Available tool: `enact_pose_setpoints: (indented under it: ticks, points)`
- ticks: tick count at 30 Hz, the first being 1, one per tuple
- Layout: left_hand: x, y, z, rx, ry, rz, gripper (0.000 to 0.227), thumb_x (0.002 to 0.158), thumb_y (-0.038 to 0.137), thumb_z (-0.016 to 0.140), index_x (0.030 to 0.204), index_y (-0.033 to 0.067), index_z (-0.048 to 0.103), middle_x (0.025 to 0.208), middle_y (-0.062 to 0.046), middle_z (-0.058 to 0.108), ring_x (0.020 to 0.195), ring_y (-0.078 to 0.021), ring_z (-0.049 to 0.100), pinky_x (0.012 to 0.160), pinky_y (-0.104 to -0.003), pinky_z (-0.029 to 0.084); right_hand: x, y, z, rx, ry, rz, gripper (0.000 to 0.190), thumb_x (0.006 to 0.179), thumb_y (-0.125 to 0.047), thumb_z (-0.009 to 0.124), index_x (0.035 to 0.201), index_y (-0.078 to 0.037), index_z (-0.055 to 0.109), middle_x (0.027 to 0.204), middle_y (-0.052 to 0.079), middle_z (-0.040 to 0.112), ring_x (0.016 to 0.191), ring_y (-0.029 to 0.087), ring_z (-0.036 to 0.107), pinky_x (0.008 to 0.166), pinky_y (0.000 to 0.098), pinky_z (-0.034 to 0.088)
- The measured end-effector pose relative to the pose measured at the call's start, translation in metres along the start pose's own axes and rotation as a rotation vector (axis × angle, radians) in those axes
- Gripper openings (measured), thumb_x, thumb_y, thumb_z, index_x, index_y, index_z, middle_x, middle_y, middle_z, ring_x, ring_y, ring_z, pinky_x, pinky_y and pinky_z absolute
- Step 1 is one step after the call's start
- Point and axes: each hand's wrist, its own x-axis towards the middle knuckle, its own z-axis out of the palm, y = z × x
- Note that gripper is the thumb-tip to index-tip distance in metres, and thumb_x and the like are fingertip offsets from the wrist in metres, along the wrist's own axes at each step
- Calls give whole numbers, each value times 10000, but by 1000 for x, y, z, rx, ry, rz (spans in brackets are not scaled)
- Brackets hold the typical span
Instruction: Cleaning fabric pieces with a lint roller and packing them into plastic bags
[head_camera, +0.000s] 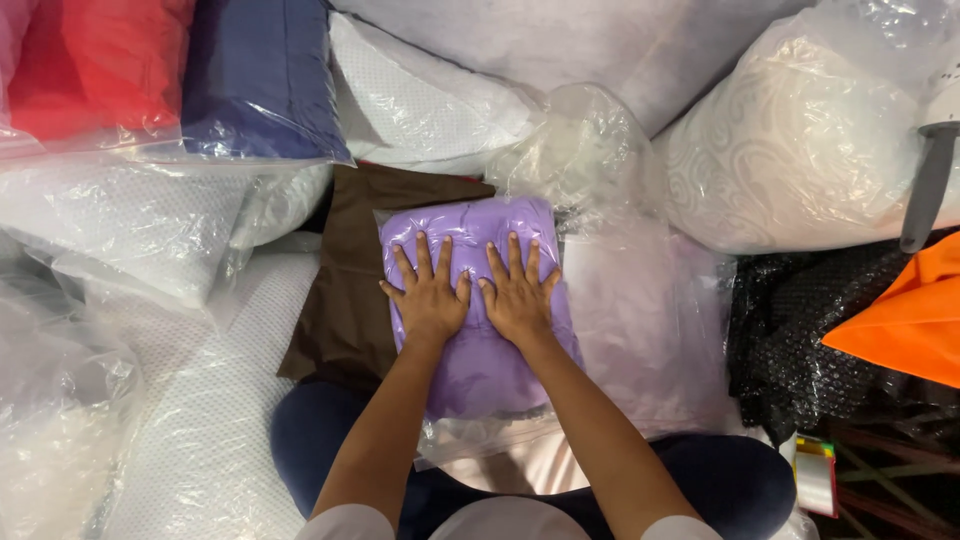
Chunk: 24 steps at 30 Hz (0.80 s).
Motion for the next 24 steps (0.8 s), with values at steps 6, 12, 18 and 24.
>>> enact_pose_setpoints:
  ticks: [6,12,18,24]
  points:
    - [-4,-4,6,-36,79,24,659,1000,558,336,1623,388,207,1731,-40,94,1568,-433,12,1099,-806,178,0,8,6,60,21,-22,631,1045,-507,364,1638,-337,234,1741,79,81,1576,409,57,1107,773,138]
    - [-28,-8,0,-118,126,64,656,1011,537,379,1626,368,224,1720,-49,132,1562,-431,52,1099,-801,197,-18,22,-17,292,234,-100,671,1035,-423,497,1634,-225,267,1714,162,175,1549,412,216,1087,828,137]
    - [-28,-6,5,-48,97,78,679,1004,535,385,1632,346,211,1724,-87,89,1555,-465,23,1099,-792,205,8,29,7,111,7,55,682,1064,-525,336,1662,-250,155,1731,142,76,1578,426,57,1111,789,171]
    - [-4,-1,6,-1,10,24,680,1002,583,313,1634,387,157,1736,-48,39,1569,-432,-41,1113,-795,158,29,43,1,163,-83,69,700,1059,-562,320,1668,-291,108,1740,101,33,1585,410,41,1128,757,225]
